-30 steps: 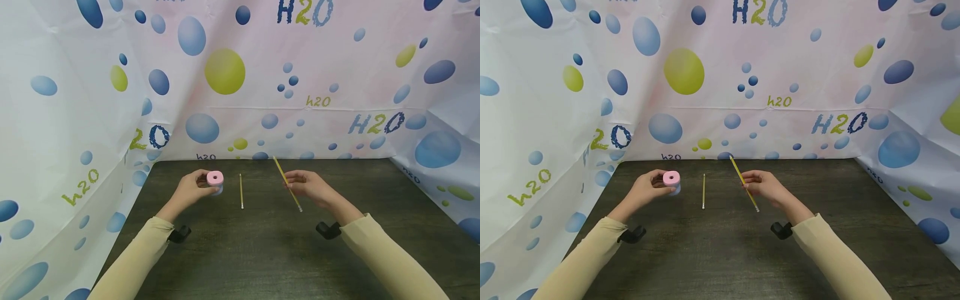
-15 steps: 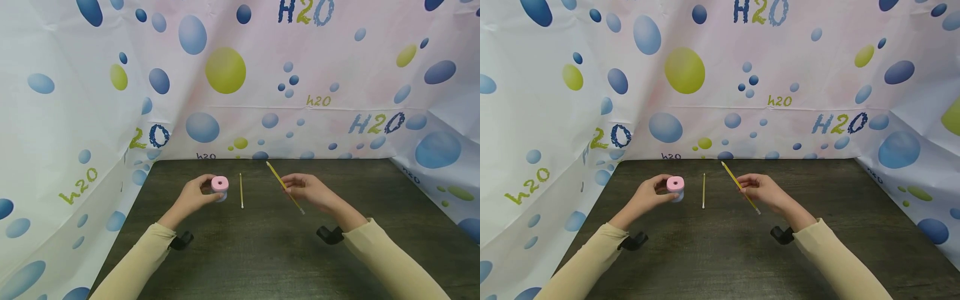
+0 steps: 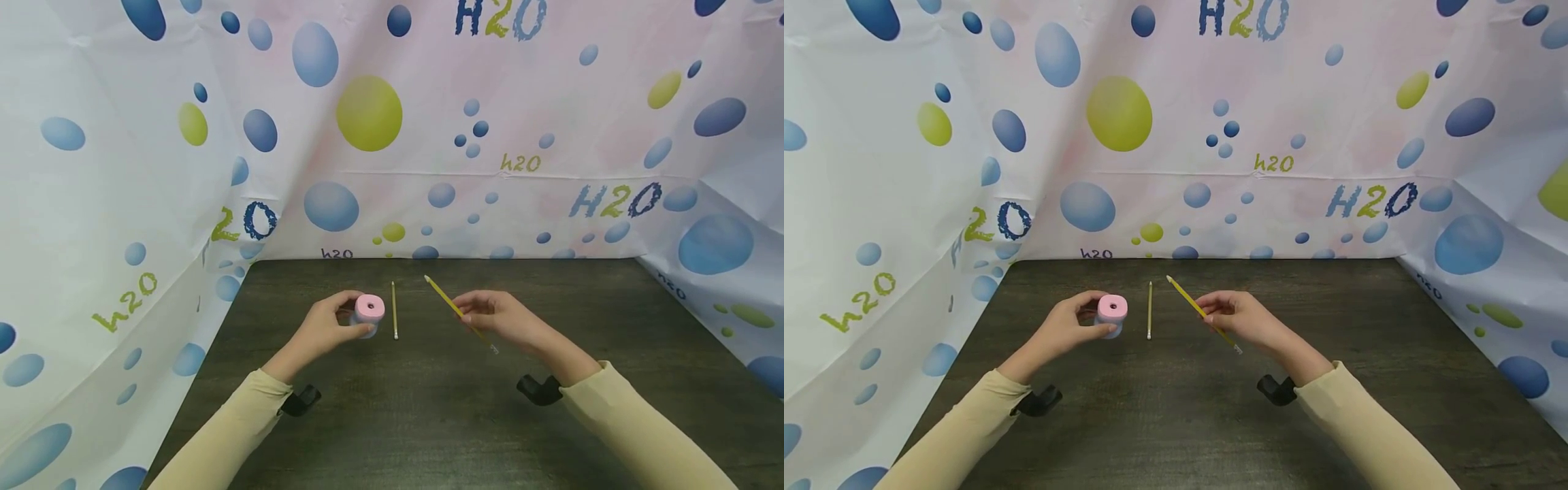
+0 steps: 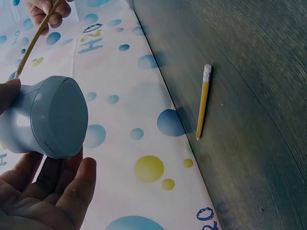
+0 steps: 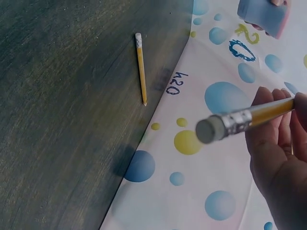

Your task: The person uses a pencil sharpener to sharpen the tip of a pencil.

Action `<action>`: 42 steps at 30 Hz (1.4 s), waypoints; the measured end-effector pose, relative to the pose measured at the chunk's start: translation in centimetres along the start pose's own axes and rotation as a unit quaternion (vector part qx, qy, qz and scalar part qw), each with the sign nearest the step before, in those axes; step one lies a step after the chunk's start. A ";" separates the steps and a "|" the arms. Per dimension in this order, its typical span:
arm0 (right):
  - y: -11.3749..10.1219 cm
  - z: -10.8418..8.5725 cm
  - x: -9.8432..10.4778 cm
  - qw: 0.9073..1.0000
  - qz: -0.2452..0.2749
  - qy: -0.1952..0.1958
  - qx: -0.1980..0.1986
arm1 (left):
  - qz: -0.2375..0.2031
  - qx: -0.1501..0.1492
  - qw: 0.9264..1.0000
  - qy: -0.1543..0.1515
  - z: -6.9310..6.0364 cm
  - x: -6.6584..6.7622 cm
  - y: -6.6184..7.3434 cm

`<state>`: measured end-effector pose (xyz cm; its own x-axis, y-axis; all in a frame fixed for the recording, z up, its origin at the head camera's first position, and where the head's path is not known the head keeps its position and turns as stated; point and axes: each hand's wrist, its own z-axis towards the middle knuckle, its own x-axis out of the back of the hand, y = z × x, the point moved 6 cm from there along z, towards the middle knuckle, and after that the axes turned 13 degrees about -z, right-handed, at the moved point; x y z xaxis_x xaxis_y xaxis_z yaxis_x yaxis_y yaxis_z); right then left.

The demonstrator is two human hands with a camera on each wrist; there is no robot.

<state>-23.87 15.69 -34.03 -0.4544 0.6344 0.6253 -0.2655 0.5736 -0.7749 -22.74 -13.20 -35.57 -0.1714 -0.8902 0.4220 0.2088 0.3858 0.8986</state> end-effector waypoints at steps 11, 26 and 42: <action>-0.2 0.3 -0.9 1.000 -0.017 -0.017 0.020 | -0.011 -0.004 1.000 -0.013 0.2 -1.2 0.7; -0.8 0.2 -1.5 0.998 -0.035 -0.034 0.028 | -0.006 -0.030 0.999 -0.030 0.4 -2.3 1.7; -1.1 0.4 -1.9 0.996 -0.070 -0.047 0.033 | 0.017 -0.034 0.998 -0.041 0.6 -2.8 2.0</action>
<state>-23.10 13.66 -34.42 -0.4860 0.4968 0.7190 -0.3868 0.6155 -0.6867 -22.40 -9.77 -34.89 -0.2413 -0.8524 0.4639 0.2800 0.3966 0.8743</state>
